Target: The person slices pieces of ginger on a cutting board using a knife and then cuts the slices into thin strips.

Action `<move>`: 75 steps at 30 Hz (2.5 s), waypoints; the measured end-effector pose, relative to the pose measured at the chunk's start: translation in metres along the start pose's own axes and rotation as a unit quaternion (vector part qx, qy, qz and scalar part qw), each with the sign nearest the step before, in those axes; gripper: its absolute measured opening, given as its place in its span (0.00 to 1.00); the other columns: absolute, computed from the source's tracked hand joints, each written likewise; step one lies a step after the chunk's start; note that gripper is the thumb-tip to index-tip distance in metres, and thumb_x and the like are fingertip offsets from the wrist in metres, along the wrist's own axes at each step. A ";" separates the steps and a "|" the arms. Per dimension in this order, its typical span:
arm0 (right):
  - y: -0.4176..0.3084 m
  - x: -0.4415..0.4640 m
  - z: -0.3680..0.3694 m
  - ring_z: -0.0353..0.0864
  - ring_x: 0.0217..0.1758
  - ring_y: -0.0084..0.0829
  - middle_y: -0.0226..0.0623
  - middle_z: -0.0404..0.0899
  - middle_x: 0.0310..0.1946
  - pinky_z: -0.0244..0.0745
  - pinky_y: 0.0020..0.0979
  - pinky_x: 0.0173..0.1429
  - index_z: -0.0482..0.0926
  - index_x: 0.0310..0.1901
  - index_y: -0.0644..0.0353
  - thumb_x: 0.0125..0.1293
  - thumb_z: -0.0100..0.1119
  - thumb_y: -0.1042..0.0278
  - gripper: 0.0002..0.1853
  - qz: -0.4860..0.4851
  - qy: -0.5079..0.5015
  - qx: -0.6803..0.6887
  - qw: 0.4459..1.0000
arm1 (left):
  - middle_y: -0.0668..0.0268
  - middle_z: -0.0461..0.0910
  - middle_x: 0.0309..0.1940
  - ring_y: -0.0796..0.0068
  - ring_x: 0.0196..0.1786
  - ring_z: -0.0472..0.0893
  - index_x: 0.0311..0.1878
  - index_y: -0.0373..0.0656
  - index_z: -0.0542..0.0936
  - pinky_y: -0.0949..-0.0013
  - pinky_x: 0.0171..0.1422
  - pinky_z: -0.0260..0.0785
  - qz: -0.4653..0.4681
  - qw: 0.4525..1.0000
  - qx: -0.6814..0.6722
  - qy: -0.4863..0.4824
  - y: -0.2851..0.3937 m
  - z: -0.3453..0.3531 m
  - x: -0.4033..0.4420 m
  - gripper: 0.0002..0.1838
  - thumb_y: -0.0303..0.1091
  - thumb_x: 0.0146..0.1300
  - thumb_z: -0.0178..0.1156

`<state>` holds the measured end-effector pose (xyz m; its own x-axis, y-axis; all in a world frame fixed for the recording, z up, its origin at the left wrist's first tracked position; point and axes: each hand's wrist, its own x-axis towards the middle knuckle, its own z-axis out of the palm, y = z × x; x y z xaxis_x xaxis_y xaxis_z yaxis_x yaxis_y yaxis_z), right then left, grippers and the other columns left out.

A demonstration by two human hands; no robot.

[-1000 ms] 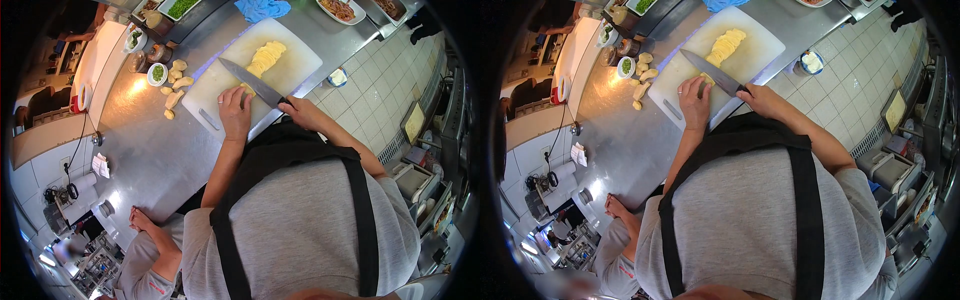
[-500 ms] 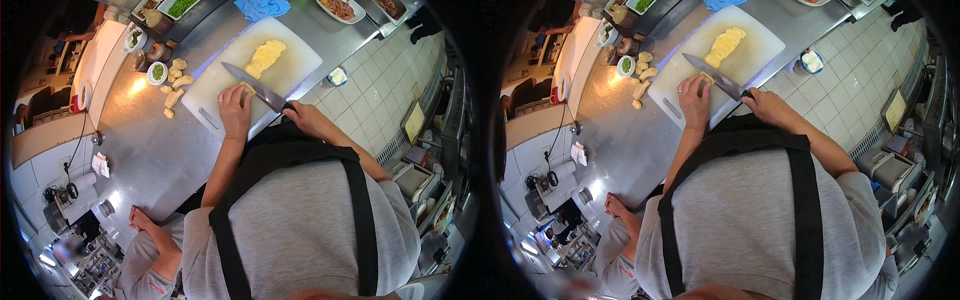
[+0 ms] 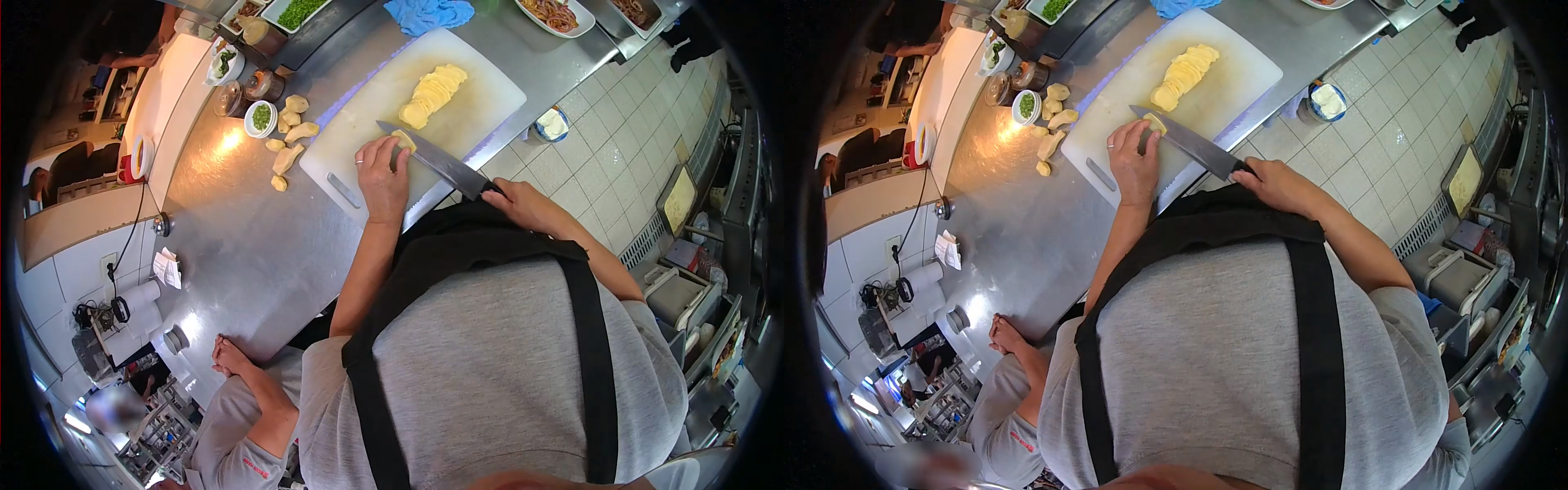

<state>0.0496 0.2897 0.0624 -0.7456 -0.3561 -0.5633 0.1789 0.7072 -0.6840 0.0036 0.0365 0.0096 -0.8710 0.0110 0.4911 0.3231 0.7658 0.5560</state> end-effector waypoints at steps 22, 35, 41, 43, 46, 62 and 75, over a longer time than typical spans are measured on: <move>0.014 -0.006 0.002 0.81 0.42 0.60 0.59 0.81 0.33 0.74 0.51 0.48 0.75 0.42 0.65 0.74 0.47 0.42 0.27 -0.040 0.052 -0.073 0.995 | 0.62 0.84 0.34 0.66 0.41 0.82 0.39 0.43 0.85 0.65 0.48 0.73 -0.059 0.942 -0.156 -0.291 -0.036 -0.005 0.095 0.07 0.29 0.57 0.67; 0.012 -0.004 0.005 0.81 0.38 0.60 0.60 0.80 0.29 0.74 0.51 0.43 0.74 0.42 0.63 0.74 0.49 0.46 0.23 -0.051 0.074 -0.071 0.993 | 0.62 0.83 0.38 0.66 0.41 0.81 0.43 0.40 0.83 0.67 0.49 0.73 0.003 0.983 -0.092 -0.159 -0.026 0.007 0.099 0.11 0.29 0.56 0.68; 0.010 -0.004 -0.001 0.80 0.35 0.60 0.59 0.79 0.27 0.73 0.52 0.39 0.73 0.41 0.64 0.74 0.51 0.49 0.21 -0.039 0.126 -0.040 0.990 | 0.58 0.82 0.42 0.58 0.47 0.80 0.41 0.40 0.82 0.60 0.54 0.71 -0.063 0.991 -0.065 -0.099 -0.012 -0.015 0.033 0.13 0.31 0.52 0.71; 0.008 -0.001 -0.005 0.80 0.35 0.61 0.59 0.79 0.27 0.73 0.52 0.40 0.74 0.42 0.64 0.74 0.50 0.49 0.22 -0.028 0.130 -0.044 0.990 | 0.59 0.81 0.43 0.56 0.50 0.78 0.41 0.41 0.81 0.57 0.55 0.69 0.022 0.997 -0.021 -0.067 -0.003 -0.007 0.014 0.15 0.33 0.51 0.72; 0.010 0.005 -0.006 0.80 0.34 0.60 0.59 0.79 0.26 0.72 0.51 0.39 0.73 0.42 0.64 0.74 0.51 0.49 0.21 -0.050 0.157 -0.053 0.985 | 0.61 0.79 0.46 0.56 0.54 0.76 0.45 0.44 0.80 0.54 0.55 0.67 -0.011 0.998 0.051 -0.044 0.026 0.001 0.011 0.21 0.38 0.48 0.74; 0.029 0.001 -0.016 0.74 0.23 0.44 0.50 0.72 0.18 0.68 0.43 0.33 0.70 0.39 0.65 0.75 0.51 0.48 0.23 -0.035 0.235 -0.002 0.971 | 0.54 0.76 0.57 0.51 0.62 0.72 0.60 0.40 0.75 0.55 0.67 0.65 -0.016 0.988 0.015 -0.151 0.009 0.012 0.055 0.34 0.38 0.49 0.75; 0.027 -0.008 -0.017 0.79 0.38 0.63 0.62 0.78 0.28 0.71 0.52 0.40 0.71 0.39 0.66 0.73 0.52 0.47 0.24 -0.001 0.201 0.001 0.980 | 0.55 0.77 0.54 0.53 0.57 0.74 0.56 0.40 0.81 0.56 0.64 0.67 -0.078 0.984 0.049 -0.155 0.016 0.021 0.059 0.28 0.39 0.51 0.73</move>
<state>0.0491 0.3221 0.0568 -0.9382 -0.0877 -0.3348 0.1790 0.7049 -0.6863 -0.0501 0.0629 0.0336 -0.9830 0.0728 0.1686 0.1531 0.8316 0.5338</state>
